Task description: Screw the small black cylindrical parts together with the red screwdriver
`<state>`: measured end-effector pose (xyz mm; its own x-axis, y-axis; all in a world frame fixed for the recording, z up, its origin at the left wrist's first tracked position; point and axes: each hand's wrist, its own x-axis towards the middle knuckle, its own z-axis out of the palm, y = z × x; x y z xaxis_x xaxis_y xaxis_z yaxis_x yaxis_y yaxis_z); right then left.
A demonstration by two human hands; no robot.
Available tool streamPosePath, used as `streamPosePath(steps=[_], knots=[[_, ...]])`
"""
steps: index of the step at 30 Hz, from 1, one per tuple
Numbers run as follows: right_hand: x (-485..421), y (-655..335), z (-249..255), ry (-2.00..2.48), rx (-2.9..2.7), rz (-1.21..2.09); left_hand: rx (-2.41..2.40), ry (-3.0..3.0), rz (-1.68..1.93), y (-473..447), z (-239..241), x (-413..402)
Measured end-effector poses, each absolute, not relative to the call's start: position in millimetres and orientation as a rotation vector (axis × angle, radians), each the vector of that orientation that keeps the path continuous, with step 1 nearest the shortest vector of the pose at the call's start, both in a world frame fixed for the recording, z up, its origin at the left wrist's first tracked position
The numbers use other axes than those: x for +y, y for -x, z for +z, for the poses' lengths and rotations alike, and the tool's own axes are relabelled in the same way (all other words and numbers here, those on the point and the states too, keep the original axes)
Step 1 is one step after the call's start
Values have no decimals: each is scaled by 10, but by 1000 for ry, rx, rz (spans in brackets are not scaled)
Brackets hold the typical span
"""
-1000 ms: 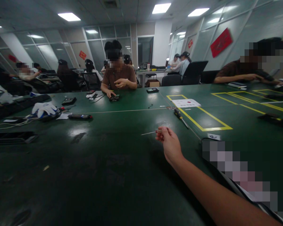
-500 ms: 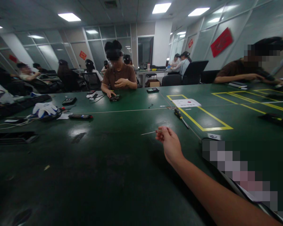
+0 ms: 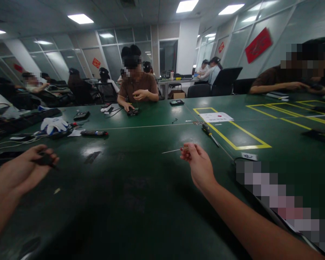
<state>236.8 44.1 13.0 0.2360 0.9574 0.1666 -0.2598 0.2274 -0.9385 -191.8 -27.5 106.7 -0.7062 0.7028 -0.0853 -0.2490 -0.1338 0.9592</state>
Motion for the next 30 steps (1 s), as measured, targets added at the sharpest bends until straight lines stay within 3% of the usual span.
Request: streamPosePath(steps=[8, 14, 23, 30], knots=[[302, -2415, 335, 836, -1024, 935, 1063, -903, 1409, 105, 515, -62], [99, -2431, 465, 766, -1247, 809, 1250, -1667, 978, -575, 231, -243], [-40, -2429, 453, 918, -1753, 404, 1217, -1679, 1117, -445, 61, -192], [-107, -2398, 476, 901, -1904, 279, 1240, -1707, 1187, -344, 8, -141]])
